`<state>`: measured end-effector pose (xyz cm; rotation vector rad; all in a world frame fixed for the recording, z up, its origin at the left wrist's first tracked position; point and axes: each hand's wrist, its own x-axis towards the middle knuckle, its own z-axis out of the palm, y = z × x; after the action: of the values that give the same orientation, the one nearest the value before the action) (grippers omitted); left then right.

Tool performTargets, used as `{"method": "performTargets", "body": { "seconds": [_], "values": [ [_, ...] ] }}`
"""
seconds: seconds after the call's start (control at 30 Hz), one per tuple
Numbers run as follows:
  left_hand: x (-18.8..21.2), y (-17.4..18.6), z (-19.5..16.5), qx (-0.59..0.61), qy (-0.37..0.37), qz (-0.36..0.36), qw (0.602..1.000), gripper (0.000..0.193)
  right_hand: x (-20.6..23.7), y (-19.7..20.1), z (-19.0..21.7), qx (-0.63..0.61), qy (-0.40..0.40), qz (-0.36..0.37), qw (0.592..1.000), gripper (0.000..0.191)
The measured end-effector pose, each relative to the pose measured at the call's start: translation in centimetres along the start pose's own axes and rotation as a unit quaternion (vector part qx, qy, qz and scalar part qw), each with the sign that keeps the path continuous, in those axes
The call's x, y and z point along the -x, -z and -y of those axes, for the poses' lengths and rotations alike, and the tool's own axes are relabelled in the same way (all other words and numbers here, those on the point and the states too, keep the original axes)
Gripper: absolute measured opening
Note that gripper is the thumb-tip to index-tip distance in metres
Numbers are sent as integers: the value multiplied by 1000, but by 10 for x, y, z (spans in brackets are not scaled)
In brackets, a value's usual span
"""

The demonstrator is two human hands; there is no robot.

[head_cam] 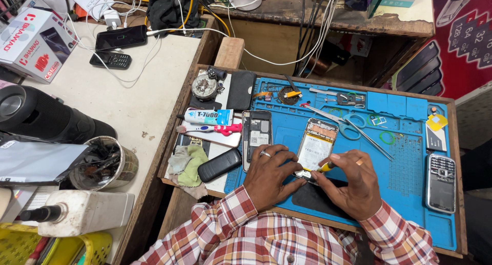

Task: The person uses a yellow-handled screwdriver to loosen screws on the internal frame of a disassembled smartphone. The device is held steady with the left hand while the right hand turns the screwdriver. The phone remains open on a blue work mat throughout the clip.

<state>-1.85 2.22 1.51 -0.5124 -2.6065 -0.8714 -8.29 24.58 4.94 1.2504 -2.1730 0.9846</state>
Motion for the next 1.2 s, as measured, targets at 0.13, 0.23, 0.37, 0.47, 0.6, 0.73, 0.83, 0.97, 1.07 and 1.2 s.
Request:
{"method": "performTargets", "body": {
  "seconds": [0.13, 0.23, 0.37, 0.47, 0.6, 0.73, 0.83, 0.97, 1.07, 1.2],
  "values": [
    [0, 0, 0, 0, -1, -2, 1000, 29, 1, 0, 0, 31, -27, -15, 999, 78],
    [-1, 1, 0, 3, 1, 2, 1000, 29, 0, 4, 0, 1, -23, 12, 1000, 73],
    [-1, 2, -1, 9, 3, 0, 1000, 29, 2, 5, 3, -39, -24, 47, 998, 73],
    [-1, 1, -1, 4, 6, 8, 1000, 29, 3, 3, 1, -21, -22, 26, 999, 74],
    [0, 1, -1, 2, 5, 9, 1000, 29, 4, 0, -2, 18, -33, -14, 999, 74],
    [0, 0, -1, 1, 1, 3, 1000, 29, 6, 2, 1, -3, -38, 11, 999, 69],
    [2, 1, -2, 5, 1, 1, 1000, 29, 7, 3, 2, -22, -31, 31, 999, 71],
    [2, -1, -2, 3, 1, -10, 1000, 28, 8, 1, -2, -3, -32, -2, 999, 76],
    [2, -3, -1, 1, -4, -17, 1000, 27, 9, 0, -5, 26, -48, -8, 999, 79],
    [1, -3, 0, 3, 0, -8, 1000, 28, 12, 4, -1, -18, -42, 34, 998, 74]
  ]
}}
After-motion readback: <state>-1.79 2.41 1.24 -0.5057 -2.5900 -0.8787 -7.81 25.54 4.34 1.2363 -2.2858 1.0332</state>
